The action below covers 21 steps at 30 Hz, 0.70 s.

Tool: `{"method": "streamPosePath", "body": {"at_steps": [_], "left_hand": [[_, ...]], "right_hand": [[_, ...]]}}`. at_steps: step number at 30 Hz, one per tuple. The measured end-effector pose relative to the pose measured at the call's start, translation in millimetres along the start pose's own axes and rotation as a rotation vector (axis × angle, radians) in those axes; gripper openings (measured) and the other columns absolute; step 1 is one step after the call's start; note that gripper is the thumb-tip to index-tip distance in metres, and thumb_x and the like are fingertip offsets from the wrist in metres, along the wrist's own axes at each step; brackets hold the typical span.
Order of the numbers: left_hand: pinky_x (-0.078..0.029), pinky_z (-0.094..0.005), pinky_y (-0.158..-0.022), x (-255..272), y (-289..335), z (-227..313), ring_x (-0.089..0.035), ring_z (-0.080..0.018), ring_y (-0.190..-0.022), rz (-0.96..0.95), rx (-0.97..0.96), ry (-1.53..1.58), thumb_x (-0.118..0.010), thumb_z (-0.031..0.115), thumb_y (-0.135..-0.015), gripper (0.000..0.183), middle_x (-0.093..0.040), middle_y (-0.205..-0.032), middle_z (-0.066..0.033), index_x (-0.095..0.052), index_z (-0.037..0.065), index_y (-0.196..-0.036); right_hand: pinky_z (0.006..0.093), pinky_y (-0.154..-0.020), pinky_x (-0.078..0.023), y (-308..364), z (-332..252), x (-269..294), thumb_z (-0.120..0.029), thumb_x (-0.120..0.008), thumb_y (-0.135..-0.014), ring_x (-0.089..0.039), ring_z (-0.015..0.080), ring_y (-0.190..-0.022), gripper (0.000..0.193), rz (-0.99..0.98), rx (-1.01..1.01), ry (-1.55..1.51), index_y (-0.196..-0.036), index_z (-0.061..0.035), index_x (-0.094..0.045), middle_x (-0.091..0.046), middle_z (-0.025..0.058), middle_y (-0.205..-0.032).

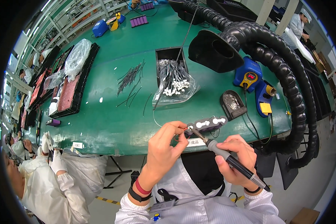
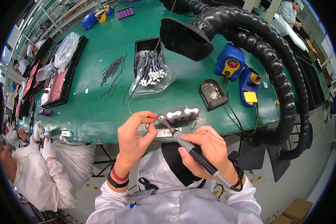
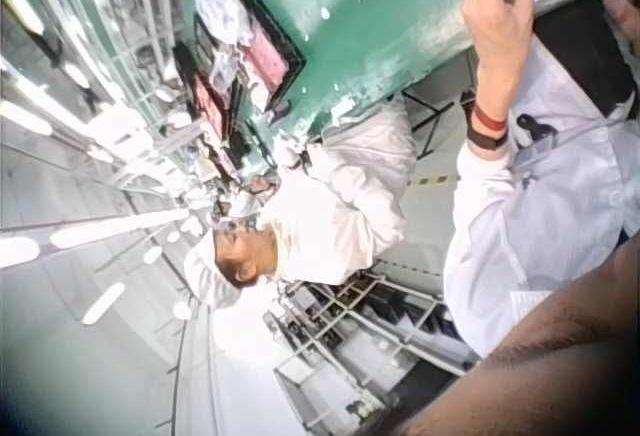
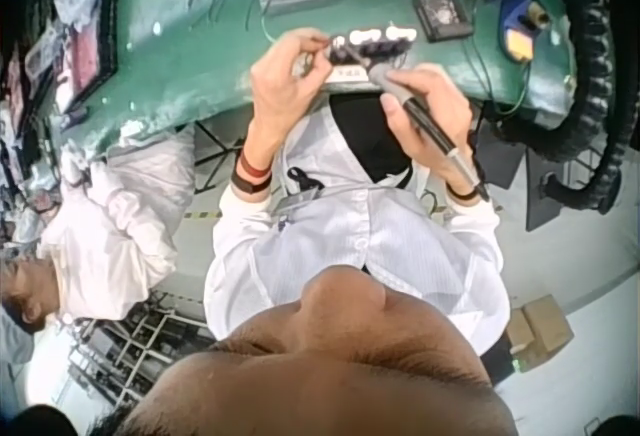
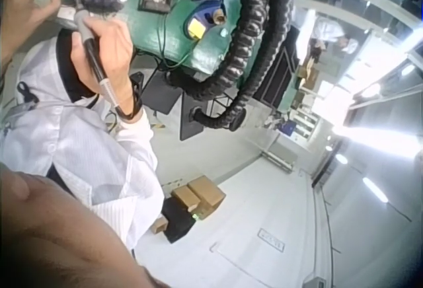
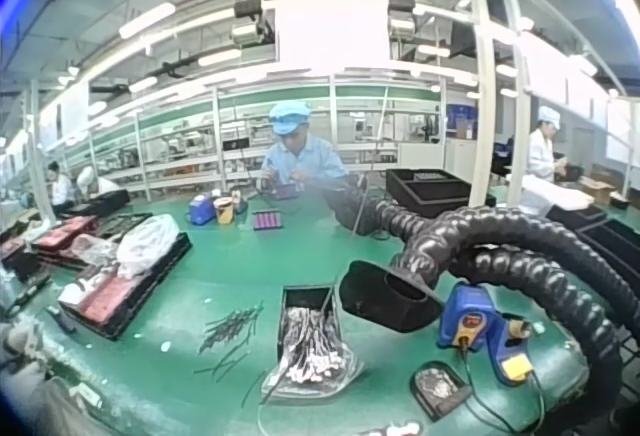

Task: Solder wires and assemble battery components onto a circuit board in an electronics factory.

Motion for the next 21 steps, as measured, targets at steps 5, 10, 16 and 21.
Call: {"method": "streamPosePath", "body": {"at_steps": [5,10,16,21], "left_hand": [[-0.055,-0.0316,-0.063,0.1,0.1,0.3,-0.068,-0.0222,-0.073,-0.002,-0.004,-0.003,-0.071,-0.011,-0.075,0.020,-0.071,-0.097,-0.0115,-0.060,-0.002,-0.089],[-0.055,-0.0316,-0.063,0.4,-0.2,1.8,-0.068,-0.0227,-0.073,-0.004,0.011,0.009,-0.071,-0.010,-0.075,0.020,-0.071,-0.097,-0.0115,-0.060,-0.002,-0.089],[-0.056,-0.0320,-0.064,-0.5,-0.3,0.4,-0.069,-0.0235,-0.074,-0.003,0.008,0.007,-0.071,-0.010,-0.075,0.020,-0.072,-0.097,-0.0115,-0.060,-0.002,-0.089],[-0.056,-0.0326,-0.064,0.1,0.0,-0.1,-0.069,-0.0249,-0.076,0.002,0.001,-0.002,-0.071,-0.010,-0.075,0.020,-0.072,-0.097,-0.0115,-0.060,-0.001,-0.090]], "right_hand": [[0.0384,-0.073,-0.055,-0.7,-0.9,0.1,-0.011,-0.076,-0.083,-0.066,0.0297,-0.071,0.026,0.001,0.008,0.005,-0.102,0.0040,-0.065,-0.067,0.0113,-0.077],[0.0380,-0.072,-0.055,-1.0,-1.8,0.9,-0.011,-0.076,-0.083,-0.066,0.0302,-0.073,0.027,-0.002,0.004,0.005,-0.102,0.0040,-0.065,-0.067,0.0118,-0.078],[0.0395,-0.073,-0.055,-2.4,-2.6,1.0,-0.007,-0.079,-0.078,-0.066,0.0300,-0.068,0.027,0.009,0.003,0.001,-0.100,0.0043,-0.067,-0.072,0.0131,-0.086],[0.0396,-0.072,-0.055,-3.1,-3.1,0.8,-0.007,-0.079,-0.077,-0.065,0.0301,-0.067,0.028,0.003,0.006,0.004,-0.100,0.0042,-0.067,-0.071,0.0128,-0.085]]}}
Point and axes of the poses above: each hand's wrist, its own y-axis away from the middle knuckle, its own x-axis out of the back of the hand, z = x × y, the point moved 2 cm from there along -y, towards the middle knuckle
